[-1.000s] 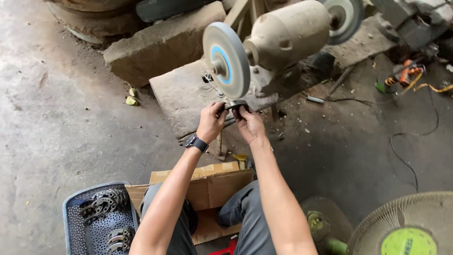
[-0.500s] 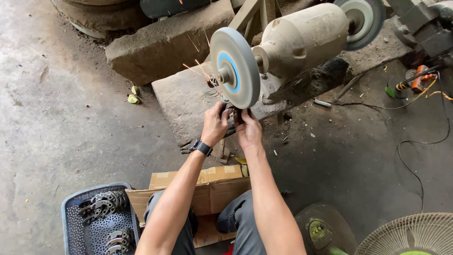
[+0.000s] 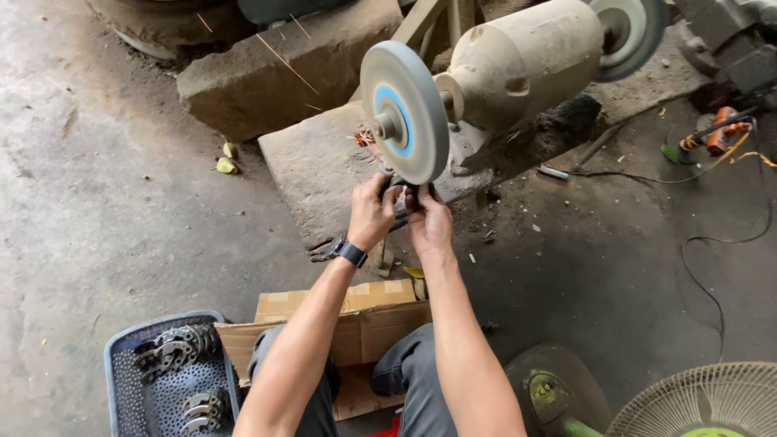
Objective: The person grinds small metal parts against a rotating bench grinder wheel, creating sparks. They repeatedly pick up parts from a blue basket, grind them, and place them into a cardboard box.
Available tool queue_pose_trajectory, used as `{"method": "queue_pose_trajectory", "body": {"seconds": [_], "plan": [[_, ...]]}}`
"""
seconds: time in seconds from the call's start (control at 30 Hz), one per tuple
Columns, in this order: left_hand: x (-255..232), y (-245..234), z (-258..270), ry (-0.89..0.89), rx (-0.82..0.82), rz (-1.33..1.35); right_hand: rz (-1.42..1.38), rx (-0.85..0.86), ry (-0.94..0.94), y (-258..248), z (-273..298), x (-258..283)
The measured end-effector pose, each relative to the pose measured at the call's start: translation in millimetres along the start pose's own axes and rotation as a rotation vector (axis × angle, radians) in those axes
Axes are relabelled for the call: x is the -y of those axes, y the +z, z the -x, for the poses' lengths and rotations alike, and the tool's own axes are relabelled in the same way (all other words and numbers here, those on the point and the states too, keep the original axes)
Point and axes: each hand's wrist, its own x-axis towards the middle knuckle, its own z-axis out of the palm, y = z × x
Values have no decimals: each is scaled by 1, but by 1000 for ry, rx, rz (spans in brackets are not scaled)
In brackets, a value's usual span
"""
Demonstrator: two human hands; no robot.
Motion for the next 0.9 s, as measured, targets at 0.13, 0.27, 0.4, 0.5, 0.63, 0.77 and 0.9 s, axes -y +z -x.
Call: {"method": "queue_pose_trajectory", "body": {"seconds": [0.13, 0.27, 0.4, 0.5, 0.63, 0.77, 0.9], "plan": [[-2, -1, 3, -25, 15, 23, -27, 3, -20, -4, -1, 1], [1, -11, 6, -54, 12, -11, 51, 15, 20, 1, 4, -4], [2, 3, 3, 2, -11, 5, 26, 0, -31, -5, 1, 3], [-13, 3, 0, -35, 17, 123, -41, -46, -53, -2, 0, 9], [-9, -13, 11, -54, -10, 72, 52, 79, -71, -5, -6, -5], [-7, -27, 17, -79, 8, 0, 174, 82, -45, 14, 12, -4], [-14, -8, 11, -58, 7, 77, 88, 53, -55, 7, 10, 10]]}}
